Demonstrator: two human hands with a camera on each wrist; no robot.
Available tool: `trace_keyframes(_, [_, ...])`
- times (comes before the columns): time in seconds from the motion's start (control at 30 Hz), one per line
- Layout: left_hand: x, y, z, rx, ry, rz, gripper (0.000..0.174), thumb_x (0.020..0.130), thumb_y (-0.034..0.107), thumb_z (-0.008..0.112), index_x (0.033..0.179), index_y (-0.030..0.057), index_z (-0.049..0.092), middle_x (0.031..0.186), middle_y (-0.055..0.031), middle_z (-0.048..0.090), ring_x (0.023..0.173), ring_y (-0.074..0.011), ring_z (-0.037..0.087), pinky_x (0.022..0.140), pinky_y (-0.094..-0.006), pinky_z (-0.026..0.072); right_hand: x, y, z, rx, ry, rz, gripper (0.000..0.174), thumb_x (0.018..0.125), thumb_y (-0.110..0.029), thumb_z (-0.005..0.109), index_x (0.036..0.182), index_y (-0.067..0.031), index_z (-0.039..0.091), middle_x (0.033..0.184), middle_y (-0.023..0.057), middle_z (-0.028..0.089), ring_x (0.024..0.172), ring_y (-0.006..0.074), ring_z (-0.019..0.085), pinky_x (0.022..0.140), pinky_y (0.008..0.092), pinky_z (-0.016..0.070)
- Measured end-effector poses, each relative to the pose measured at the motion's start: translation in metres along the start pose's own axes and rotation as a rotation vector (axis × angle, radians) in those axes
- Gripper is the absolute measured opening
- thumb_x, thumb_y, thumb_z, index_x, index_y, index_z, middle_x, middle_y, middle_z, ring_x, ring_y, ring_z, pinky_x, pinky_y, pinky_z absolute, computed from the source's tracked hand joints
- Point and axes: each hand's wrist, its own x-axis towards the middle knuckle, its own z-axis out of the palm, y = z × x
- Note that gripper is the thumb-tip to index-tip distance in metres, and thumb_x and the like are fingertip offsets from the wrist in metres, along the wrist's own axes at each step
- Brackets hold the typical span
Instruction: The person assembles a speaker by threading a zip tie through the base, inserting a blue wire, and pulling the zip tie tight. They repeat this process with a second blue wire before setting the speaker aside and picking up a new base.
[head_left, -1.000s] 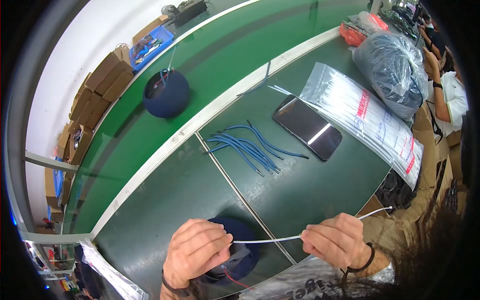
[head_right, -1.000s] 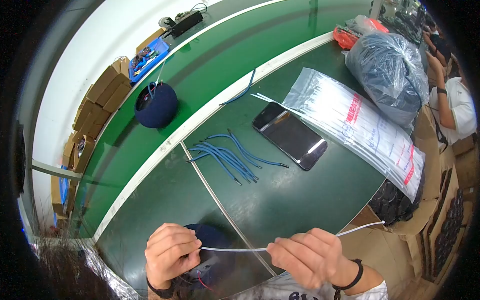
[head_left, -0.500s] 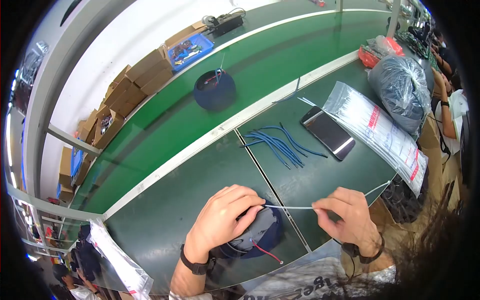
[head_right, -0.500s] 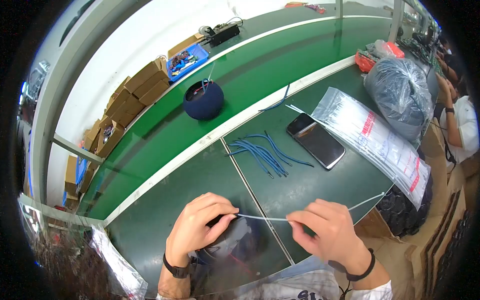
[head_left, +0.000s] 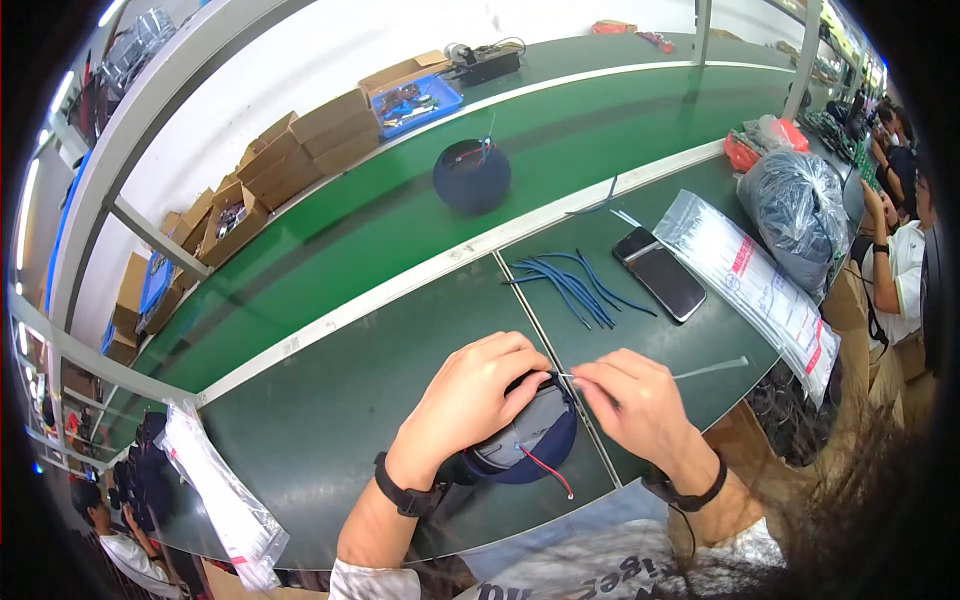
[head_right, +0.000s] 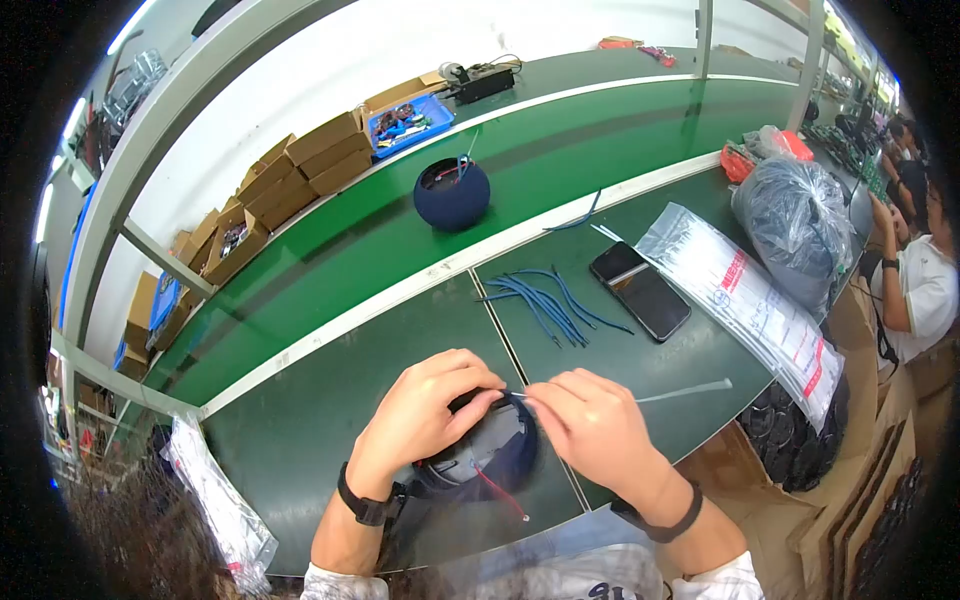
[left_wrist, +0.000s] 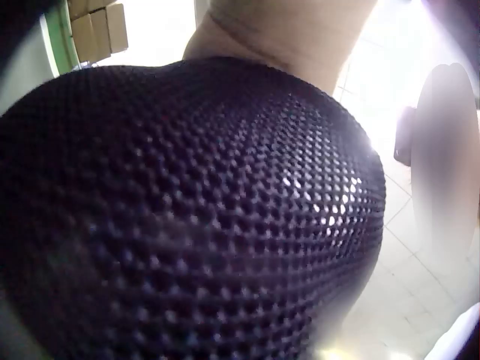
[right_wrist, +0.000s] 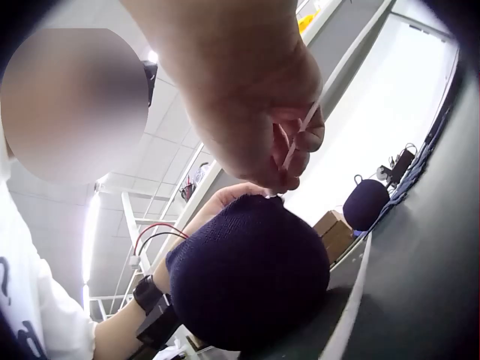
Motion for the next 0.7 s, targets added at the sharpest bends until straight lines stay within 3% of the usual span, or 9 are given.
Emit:
trace_keyframes(0.1, [-0.002, 0.001, -0.002, 0.013, -0.003, -0.028, 0.012, 0.089, 0.007, 0.078, 0.102, 0.0056, 0.079, 0.098, -0.0105, 0.073, 0.091, -0.0335, 0.071, 0.079, -0.0420, 0.0585, 0.004, -0.008, 0.009, 0.005, -0.004, 0.020, 0.010, 0.089, -0.006, 0.079, 0.098, -0.0042, 0.076, 0.089, 0.0088, 0.072, 0.079, 0.0289, 0.070, 0.071, 0.0391, 0.0579])
trace_keyframes(0.2, [-0.004, 0.000, -0.007, 0.013, 0.005, -0.039, 0.012, 0.090, 0.007, 0.077, 0.102, 0.0056, 0.079, 0.098, -0.0104, 0.073, 0.092, -0.0331, 0.071, 0.080, -0.0426, 0.0584, -0.007, 0.003, -0.008, 0.004, -0.045, 0.160, 0.010, 0.089, -0.007, 0.078, 0.099, -0.0036, 0.076, 0.090, 0.0099, 0.074, 0.081, 0.0302, 0.071, 0.073, 0.0397, 0.0582])
trace_keyframes(0.33, [-0.003, -0.003, 0.001, 0.023, 0.005, -0.017, 0.011, 0.091, 0.009, 0.077, 0.101, 0.0050, 0.078, 0.098, -0.0104, 0.073, 0.093, -0.0327, 0.070, 0.081, -0.0430, 0.0581, 0.005, -0.001, 0.007, 0.038, -0.055, 0.037, 0.011, 0.090, -0.007, 0.078, 0.099, -0.0026, 0.076, 0.092, 0.0121, 0.074, 0.084, 0.0310, 0.071, 0.075, 0.0408, 0.0584])
trace_keyframes(0.43, [-0.005, -0.001, -0.003, 0.008, 0.015, -0.026, 0.011, 0.091, 0.009, 0.077, 0.101, 0.0044, 0.077, 0.098, -0.0104, 0.073, 0.094, -0.0325, 0.070, 0.081, -0.0431, 0.0579, 0.008, -0.008, 0.007, 0.072, -0.013, 0.078, 0.011, 0.090, -0.007, 0.078, 0.100, -0.0022, 0.076, 0.092, 0.0126, 0.074, 0.084, 0.0317, 0.071, 0.076, 0.0406, 0.0582])
trace_keyframes(0.57, [-0.004, -0.005, -0.002, 0.005, 0.034, -0.026, 0.011, 0.092, 0.010, 0.077, 0.101, 0.0042, 0.077, 0.098, -0.0105, 0.073, 0.094, -0.0326, 0.069, 0.081, -0.0429, 0.0579, -0.003, 0.010, -0.007, 0.008, -0.098, 0.176, 0.010, 0.091, -0.007, 0.078, 0.098, -0.0008, 0.074, 0.088, 0.0130, 0.073, 0.081, 0.0331, 0.070, 0.073, 0.0416, 0.0570])
trace_keyframes(0.7, [-0.004, -0.005, 0.001, 0.020, 0.031, -0.028, 0.011, 0.092, 0.011, 0.077, 0.101, 0.0043, 0.076, 0.097, -0.0105, 0.072, 0.094, -0.0326, 0.069, 0.081, -0.0429, 0.0579, 0.009, 0.000, 0.008, 0.083, -0.079, 0.081, 0.008, 0.091, -0.004, 0.077, 0.097, -0.0009, 0.074, 0.087, 0.0137, 0.072, 0.078, 0.0333, 0.069, 0.072, 0.0414, 0.0562])
